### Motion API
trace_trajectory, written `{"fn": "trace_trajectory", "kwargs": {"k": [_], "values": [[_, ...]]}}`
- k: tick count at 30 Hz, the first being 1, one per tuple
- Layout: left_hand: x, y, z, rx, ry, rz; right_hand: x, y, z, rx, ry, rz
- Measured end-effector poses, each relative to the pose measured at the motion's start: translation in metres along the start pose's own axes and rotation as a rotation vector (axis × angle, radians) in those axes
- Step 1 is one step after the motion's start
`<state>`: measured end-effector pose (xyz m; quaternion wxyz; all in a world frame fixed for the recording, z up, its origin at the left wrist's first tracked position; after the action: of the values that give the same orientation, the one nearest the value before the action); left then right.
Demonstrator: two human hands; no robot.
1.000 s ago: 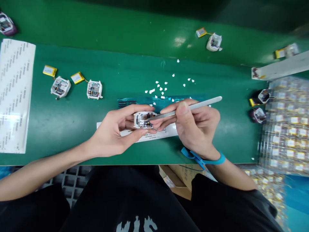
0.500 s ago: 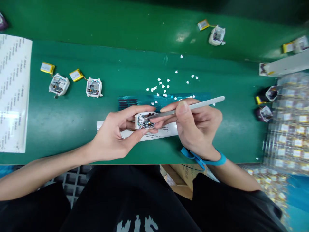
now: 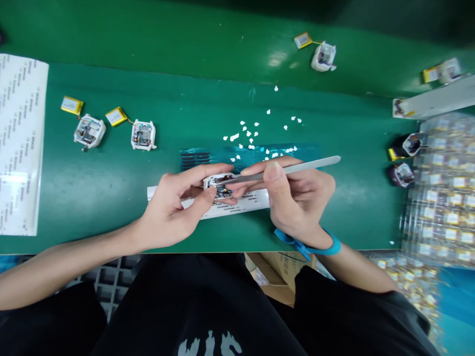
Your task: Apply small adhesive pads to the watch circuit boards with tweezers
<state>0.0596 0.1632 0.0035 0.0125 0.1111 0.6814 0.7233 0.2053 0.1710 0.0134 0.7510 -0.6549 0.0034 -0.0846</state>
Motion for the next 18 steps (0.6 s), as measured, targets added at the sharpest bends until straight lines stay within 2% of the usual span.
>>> {"fn": "trace_trajectory", "kwargs": {"k": [6,10,11,13,15,16,18], "values": [[-0.001,0.001,0.000,-0.053,0.007,0.042,0.003,-0.009,0.003,0.046,-0.017,-0.015],[0.006,-0.001,0.003,-0.034,0.058,0.061,0.040,-0.039,0.018,0.204,0.263,-0.020],[0.010,-0.001,0.004,-0.015,0.087,0.045,0.043,-0.047,0.022,0.246,0.274,-0.076],[0.023,0.002,0.009,0.005,0.173,-0.029,0.032,-0.056,0.030,0.336,0.136,-0.244],[0.040,0.012,0.014,-0.039,0.264,-0.104,0.008,-0.063,0.030,0.503,-0.101,-0.378],[0.048,0.018,0.018,-0.067,0.286,-0.108,-0.001,-0.062,0.028,0.564,-0.186,-0.401],[0.055,0.026,0.025,-0.102,0.248,-0.030,-0.010,-0.053,0.030,0.592,-0.252,-0.381]]}}
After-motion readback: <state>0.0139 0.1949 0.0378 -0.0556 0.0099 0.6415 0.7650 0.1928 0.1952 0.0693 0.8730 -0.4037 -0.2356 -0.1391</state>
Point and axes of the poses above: each hand's wrist, its own z-axis towards the middle knuckle, its own x-axis out of the back of the hand, y = z × x, the point moved 10 cm from there along z, towards the middle knuckle, and after that the axes turned 13 degrees about y, right-handed, at the moved point
